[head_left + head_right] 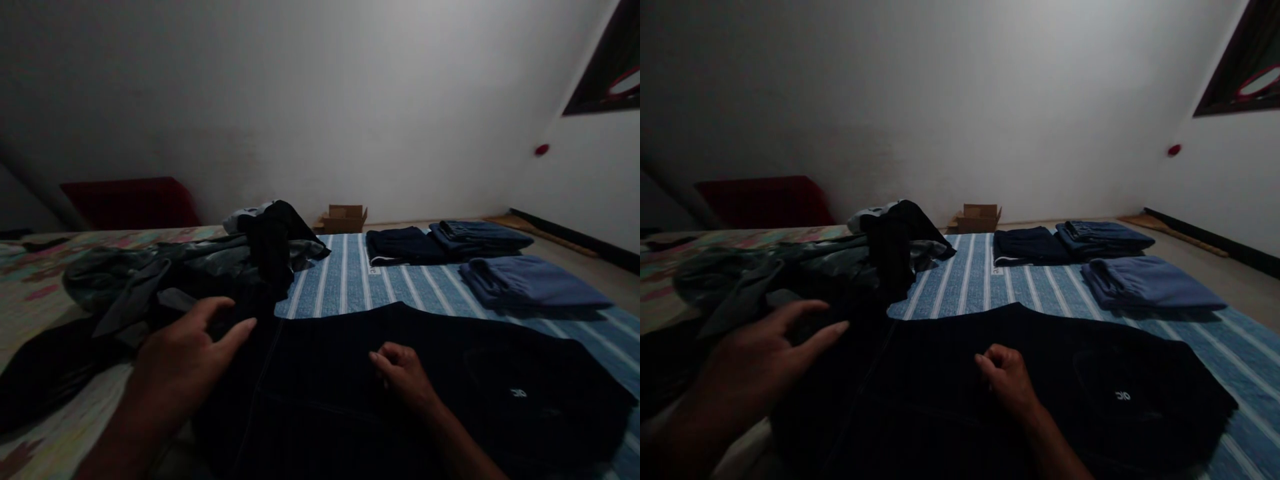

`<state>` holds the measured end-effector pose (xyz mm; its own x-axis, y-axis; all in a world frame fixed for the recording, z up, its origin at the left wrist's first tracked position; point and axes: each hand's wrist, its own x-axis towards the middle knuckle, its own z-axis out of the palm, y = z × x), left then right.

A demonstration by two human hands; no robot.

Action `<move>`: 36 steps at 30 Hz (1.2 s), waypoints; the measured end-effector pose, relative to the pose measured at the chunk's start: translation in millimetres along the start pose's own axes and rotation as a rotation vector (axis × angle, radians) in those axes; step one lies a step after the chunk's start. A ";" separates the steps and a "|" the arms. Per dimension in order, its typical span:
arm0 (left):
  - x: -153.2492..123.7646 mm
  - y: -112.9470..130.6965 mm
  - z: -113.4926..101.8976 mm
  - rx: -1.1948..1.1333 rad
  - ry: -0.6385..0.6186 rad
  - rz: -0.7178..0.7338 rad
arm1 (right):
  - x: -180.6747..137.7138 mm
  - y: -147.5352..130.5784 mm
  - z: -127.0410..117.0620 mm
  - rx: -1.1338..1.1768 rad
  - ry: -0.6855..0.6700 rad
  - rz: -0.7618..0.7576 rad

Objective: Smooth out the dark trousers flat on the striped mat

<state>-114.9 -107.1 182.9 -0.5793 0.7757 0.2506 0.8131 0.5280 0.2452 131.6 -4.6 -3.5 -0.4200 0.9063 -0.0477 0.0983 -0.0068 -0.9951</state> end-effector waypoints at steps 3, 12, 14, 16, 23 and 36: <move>-26.1 44.2 27.0 0.047 0.121 0.430 | -2.1 -7.4 1.8 0.127 -0.052 0.036; -105.8 102.7 114.1 0.075 0.014 0.858 | 3.0 -8.1 2.9 0.359 -0.079 0.062; -111.9 97.2 125.0 0.078 0.040 0.891 | 5.7 -7.9 1.0 0.358 -0.054 0.060; -114.4 90.6 132.8 0.082 0.097 0.929 | 7.4 -7.6 0.3 0.344 -0.035 0.068; -117.4 74.3 153.4 0.042 0.202 1.006 | 5.2 -6.7 11.7 0.434 0.049 0.068; -126.2 57.8 174.5 -0.078 0.247 0.986 | 3.6 -8.9 18.1 0.253 0.125 0.056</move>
<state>15.3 -114.1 2.0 0.3436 0.7554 0.5580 0.9337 -0.3385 -0.1166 112.9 -8.9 3.6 -0.3044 0.9464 -0.1081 -0.1169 -0.1498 -0.9818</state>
